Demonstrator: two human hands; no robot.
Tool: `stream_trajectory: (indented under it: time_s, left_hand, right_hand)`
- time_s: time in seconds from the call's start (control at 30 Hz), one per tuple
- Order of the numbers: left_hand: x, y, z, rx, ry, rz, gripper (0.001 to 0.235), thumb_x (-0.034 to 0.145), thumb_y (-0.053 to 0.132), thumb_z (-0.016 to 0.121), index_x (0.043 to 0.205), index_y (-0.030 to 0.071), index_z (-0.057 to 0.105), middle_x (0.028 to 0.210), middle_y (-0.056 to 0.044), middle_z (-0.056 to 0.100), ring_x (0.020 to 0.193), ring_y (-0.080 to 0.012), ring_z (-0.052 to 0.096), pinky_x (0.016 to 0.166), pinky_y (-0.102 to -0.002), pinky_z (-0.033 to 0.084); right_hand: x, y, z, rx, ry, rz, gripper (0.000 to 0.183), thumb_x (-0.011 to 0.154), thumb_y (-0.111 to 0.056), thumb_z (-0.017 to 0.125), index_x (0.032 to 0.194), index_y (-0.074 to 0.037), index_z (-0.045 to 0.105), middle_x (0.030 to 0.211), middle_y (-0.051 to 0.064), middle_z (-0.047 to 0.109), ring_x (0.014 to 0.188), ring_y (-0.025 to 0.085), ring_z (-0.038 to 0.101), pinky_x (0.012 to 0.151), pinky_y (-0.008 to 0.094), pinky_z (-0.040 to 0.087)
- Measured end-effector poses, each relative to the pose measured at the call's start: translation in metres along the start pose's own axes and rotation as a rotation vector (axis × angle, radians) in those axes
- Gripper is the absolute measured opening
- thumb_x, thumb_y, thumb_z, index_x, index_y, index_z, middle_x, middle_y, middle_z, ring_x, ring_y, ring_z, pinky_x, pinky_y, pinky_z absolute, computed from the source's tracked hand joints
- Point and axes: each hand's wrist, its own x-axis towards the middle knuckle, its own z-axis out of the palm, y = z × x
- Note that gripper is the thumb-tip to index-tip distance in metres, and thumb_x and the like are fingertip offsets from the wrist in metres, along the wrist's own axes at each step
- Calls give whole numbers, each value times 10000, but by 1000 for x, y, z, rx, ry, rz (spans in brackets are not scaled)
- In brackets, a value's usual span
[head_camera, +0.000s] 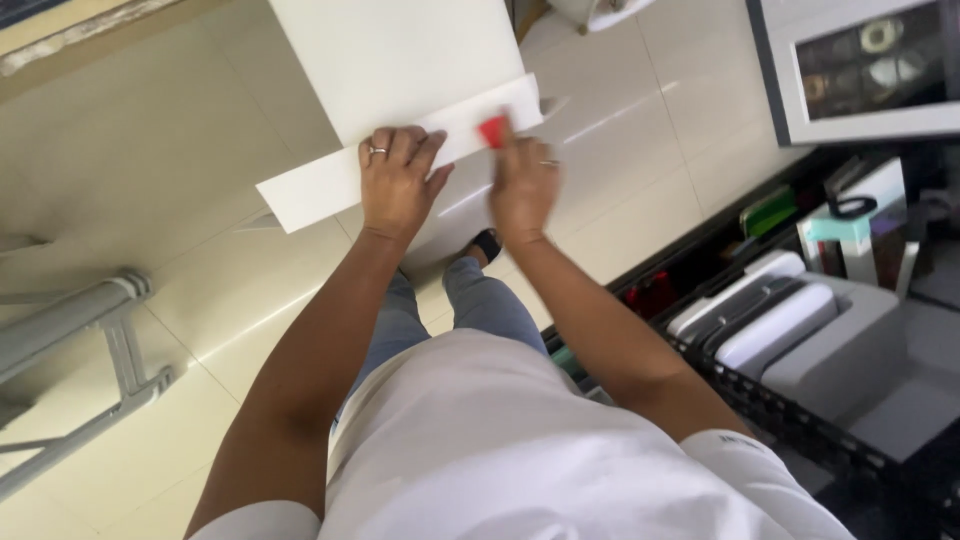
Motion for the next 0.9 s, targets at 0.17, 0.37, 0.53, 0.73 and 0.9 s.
stream_trajectory:
  time_s: [0.17, 0.37, 0.53, 0.73, 0.9]
  left_hand:
    - [-1, -3, -12, -9, -16, 5, 441, 790, 342, 915, 1176, 205, 752, 1029, 4, 577, 1006, -243, 539, 876, -428, 425]
    - [-5, -4, -13, -9, -21, 4, 401, 832, 333, 892, 1171, 185, 739, 1013, -3, 562, 1016, -243, 535, 878, -421, 421]
    - [-8, -11, -30, -10, -57, -12, 398, 815, 309, 918, 1145, 171, 743, 998, 2, 562, 1013, -236, 533, 883, -430, 411]
    - [-24, -25, -39, 3, -20, -42, 382, 823, 326, 908, 1134, 184, 738, 1016, 7, 552, 1034, -235, 533, 906, -421, 413]
    - [-38, -39, -94, 21, -4, -138, 487, 728, 366, 980, 1118, 188, 747, 1082, -9, 592, 1105, -299, 530, 933, -485, 391]
  right_hand:
    - [10, 16, 11, -136, 31, 56, 574, 964, -106, 649, 1512, -205, 511, 947, 51, 587, 862, 267, 573, 730, 416, 426]
    - [-1, -33, 16, -147, 47, 85, 487, 1008, -162, 584, 1488, -222, 531, 959, 25, 561, 855, 251, 567, 731, 409, 423]
    - [12, -1, 13, -219, 30, -19, 494, 978, -104, 602, 1460, -202, 552, 920, 66, 574, 818, 277, 580, 673, 421, 443]
    - [-6, -56, 26, -278, 38, -3, 404, 950, -52, 629, 1349, -114, 630, 965, 135, 621, 854, 328, 602, 665, 444, 431]
    - [4, -14, 13, -206, 27, -55, 218, 939, -60, 643, 1147, -79, 701, 979, 161, 670, 881, 348, 639, 658, 456, 456]
